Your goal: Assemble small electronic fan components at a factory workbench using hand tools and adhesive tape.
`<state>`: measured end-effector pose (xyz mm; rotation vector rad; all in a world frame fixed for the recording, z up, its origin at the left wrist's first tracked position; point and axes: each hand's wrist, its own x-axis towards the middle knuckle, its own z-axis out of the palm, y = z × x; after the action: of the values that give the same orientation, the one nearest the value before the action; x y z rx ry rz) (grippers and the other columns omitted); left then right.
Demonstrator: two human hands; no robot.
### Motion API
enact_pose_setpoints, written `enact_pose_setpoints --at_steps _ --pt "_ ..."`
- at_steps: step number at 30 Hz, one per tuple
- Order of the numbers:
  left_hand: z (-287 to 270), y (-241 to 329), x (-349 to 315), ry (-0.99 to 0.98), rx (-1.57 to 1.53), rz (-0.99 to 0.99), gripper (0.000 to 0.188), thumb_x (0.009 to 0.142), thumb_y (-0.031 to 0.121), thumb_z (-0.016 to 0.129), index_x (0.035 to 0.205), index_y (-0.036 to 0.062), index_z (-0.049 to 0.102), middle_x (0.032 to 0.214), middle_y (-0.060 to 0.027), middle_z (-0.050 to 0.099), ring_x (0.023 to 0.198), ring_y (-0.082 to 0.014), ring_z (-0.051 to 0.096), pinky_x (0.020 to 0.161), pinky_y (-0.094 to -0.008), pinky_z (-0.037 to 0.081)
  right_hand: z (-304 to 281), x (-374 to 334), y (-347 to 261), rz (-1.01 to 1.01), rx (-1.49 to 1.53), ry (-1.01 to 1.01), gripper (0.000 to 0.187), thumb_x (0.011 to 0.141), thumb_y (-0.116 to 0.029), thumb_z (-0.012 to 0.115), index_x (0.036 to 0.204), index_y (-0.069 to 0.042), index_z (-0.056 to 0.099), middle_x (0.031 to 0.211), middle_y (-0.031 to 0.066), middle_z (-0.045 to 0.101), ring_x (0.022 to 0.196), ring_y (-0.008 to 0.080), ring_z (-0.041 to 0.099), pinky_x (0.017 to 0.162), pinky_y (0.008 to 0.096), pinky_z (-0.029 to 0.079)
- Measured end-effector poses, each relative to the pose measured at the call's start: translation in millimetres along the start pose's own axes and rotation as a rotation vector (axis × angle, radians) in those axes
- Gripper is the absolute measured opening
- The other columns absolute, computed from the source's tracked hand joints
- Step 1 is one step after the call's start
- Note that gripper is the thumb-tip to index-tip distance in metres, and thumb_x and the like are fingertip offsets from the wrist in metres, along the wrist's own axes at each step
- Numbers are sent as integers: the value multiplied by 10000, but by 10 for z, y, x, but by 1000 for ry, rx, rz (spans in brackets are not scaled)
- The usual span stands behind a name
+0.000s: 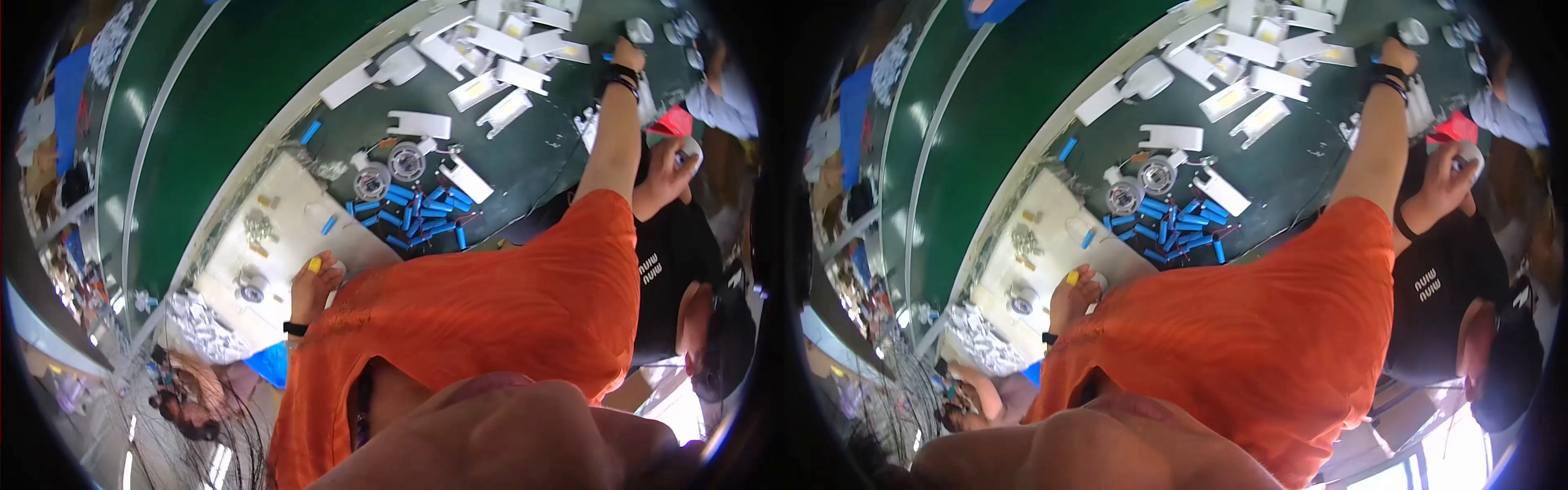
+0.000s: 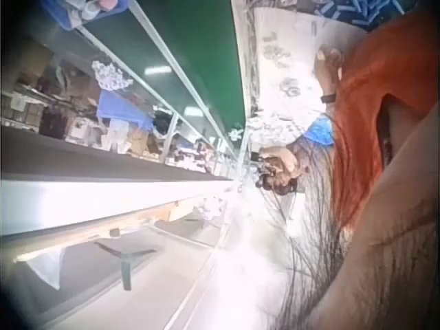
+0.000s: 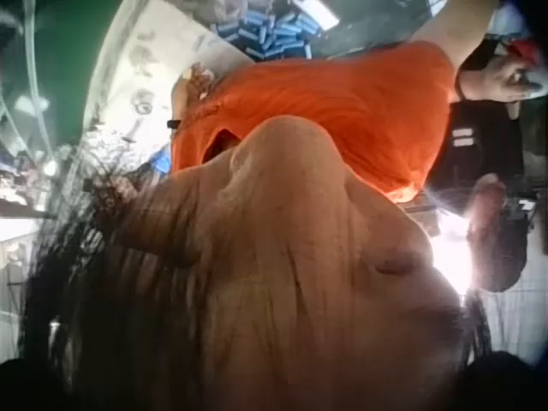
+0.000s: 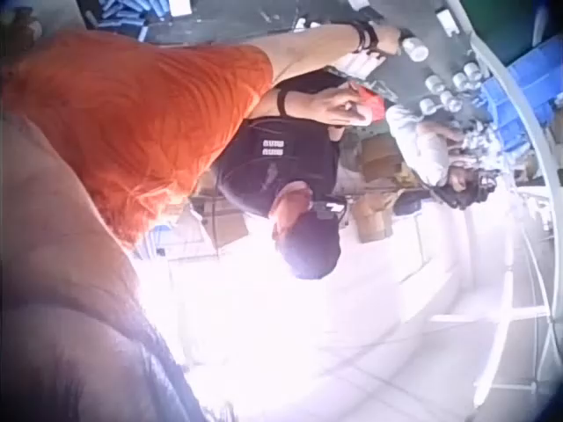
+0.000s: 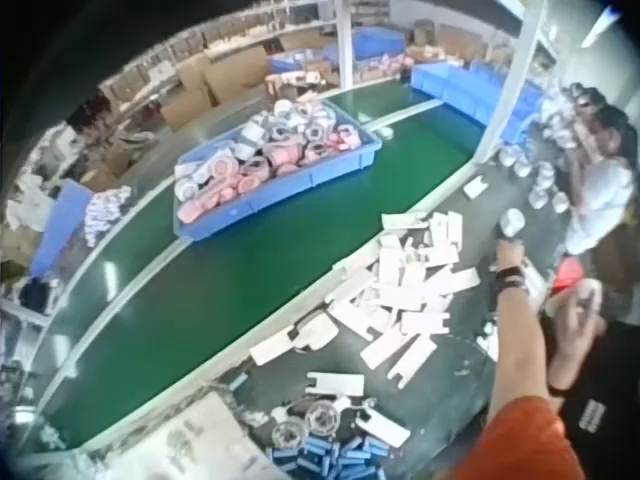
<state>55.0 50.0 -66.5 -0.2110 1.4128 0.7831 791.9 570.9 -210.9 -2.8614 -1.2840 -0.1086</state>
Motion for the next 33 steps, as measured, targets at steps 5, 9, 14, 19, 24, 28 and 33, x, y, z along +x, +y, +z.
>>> enact_pose_setpoints --at_steps 5,9,14,19,24,28,33 --pt "89 29 36 -65 82 66 345 1010 229 447 1255 -3 520 1077 -86 637 877 -186 643 757 -310 523 -155 -211 -61 236 344 91 729 706 -487 629 1146 94 588 1211 267 591 1155 339 574 983 358 445" --pt "-75 -93 -67 -24 -8 124 347 1005 223 457 1260 -4 516 1067 -84 641 872 -183 646 746 -309 525 -763 -1278 -948 242 542 227 548 744 -275 656 1104 134 599 1145 263 621 1071 339 617 932 338 481" --pt "-45 -68 -180 -43 -34 161 327 1005 211 461 1240 -4 535 1060 -83 633 868 -166 644 719 -286 525 -1014 -1574 -871 -408 866 123 413 784 -147 606 1095 125 615 1125 253 632 1069 338 620 925 352 489" --pt "-116 -132 -224 -166 33 219 369 1000 230 473 1267 -20 520 1101 -92 623 889 -165 641 729 -267 521 -1408 -3119 -1382 -650 1162 -159 314 876 -39 579 1182 -8 647 1184 81 650 960 120 566 835 239 409" --pt "-517 -245 -240 -110 122 364 293 994 178 468 1204 4 575 1005 -50 636 779 -111 613 663 -240 482 -2084 -4889 -1312 -699 1338 -675 290 888 -127 655 1153 -8 660 1124 76 667 1048 127 591 949 256 425" --pt "-980 -363 -163 18 174 549 269 980 134 461 1184 29 602 996 -40 628 758 -97 588 643 -221 472 -2117 -6061 -1080 -812 1077 -1115 236 911 -112 623 1135 -41 650 984 27 681 926 100 628 814 223 460" --pt "-1319 -438 -141 45 256 619 287 946 85 451 1179 37 612 1036 -45 632 808 -105 591 683 -241 479 -2045 -7162 -915 -1101 743 -1344 412 869 -140 665 1255 -59 544 1118 110 617 1004 203 638 844 303 488"
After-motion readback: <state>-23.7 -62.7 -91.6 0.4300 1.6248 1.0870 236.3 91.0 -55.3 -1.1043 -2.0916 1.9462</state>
